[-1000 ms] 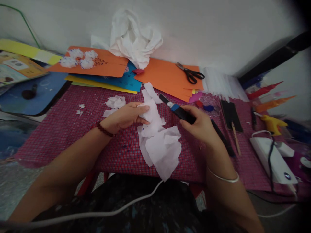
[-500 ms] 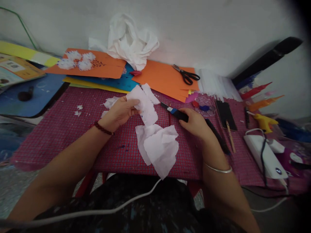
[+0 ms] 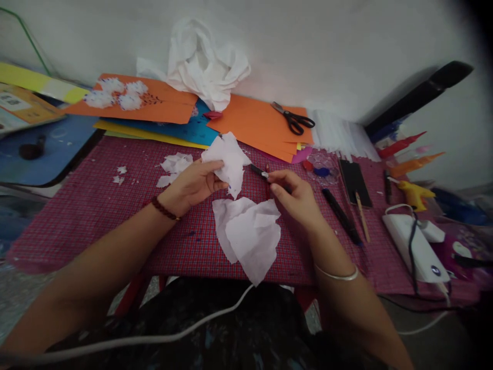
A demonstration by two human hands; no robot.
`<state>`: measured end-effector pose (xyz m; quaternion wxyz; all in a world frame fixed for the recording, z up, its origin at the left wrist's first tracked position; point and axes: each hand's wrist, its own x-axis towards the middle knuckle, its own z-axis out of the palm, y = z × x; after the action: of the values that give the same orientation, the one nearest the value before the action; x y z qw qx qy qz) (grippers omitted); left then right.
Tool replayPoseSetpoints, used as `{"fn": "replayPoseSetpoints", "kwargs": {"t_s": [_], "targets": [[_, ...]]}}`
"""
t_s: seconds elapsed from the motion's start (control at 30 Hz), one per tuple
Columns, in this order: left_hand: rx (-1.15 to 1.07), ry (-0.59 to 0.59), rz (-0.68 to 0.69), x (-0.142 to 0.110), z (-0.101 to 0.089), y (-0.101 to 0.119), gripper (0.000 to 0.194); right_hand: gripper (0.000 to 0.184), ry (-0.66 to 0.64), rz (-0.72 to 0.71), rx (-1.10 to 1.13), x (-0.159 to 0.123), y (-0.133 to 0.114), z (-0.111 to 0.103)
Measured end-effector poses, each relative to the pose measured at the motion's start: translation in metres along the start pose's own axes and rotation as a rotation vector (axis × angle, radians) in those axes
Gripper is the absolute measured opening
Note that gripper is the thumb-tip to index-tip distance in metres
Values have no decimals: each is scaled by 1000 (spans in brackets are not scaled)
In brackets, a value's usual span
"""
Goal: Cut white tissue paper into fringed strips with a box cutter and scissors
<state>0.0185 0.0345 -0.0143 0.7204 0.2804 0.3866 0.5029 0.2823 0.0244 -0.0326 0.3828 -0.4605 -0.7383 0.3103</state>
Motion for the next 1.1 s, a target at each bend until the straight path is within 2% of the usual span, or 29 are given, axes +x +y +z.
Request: {"fn": "replayPoseSetpoints", "kwargs": {"t_s": [0.13,0.23,0.37,0.5,0.57,0.67,0.8,0.97,1.1], "targets": [[0,-35,-28,-7,8,-2,11,40,-193,40,158,-6,-12,21],[-8,-68,-25,-10,10,-3,13,50,-250,40,193,-6,-15,30],[-20,-93,13,-9,8,-5,26,57,-297,76,319,-5,-18,33],[-37,-83,56,-8,10,-9,32,59,-230,145,461,-4,-21,36],[-52,-75,70,-9,14,-11,32,59,-156,178,501,-4,-20,38],[-52,-97,91,-11,17,-16,29,51,-16,241,510,-4,-17,39],[33,-132,85,-10,12,-20,22,44,102,212,369,-2,-14,26],[98,-53,108,-3,3,-19,23,54,63,78,-5,-1,-10,2],[96,31,139,2,2,-18,22,55,76,47,-113,0,-5,-4]]}}
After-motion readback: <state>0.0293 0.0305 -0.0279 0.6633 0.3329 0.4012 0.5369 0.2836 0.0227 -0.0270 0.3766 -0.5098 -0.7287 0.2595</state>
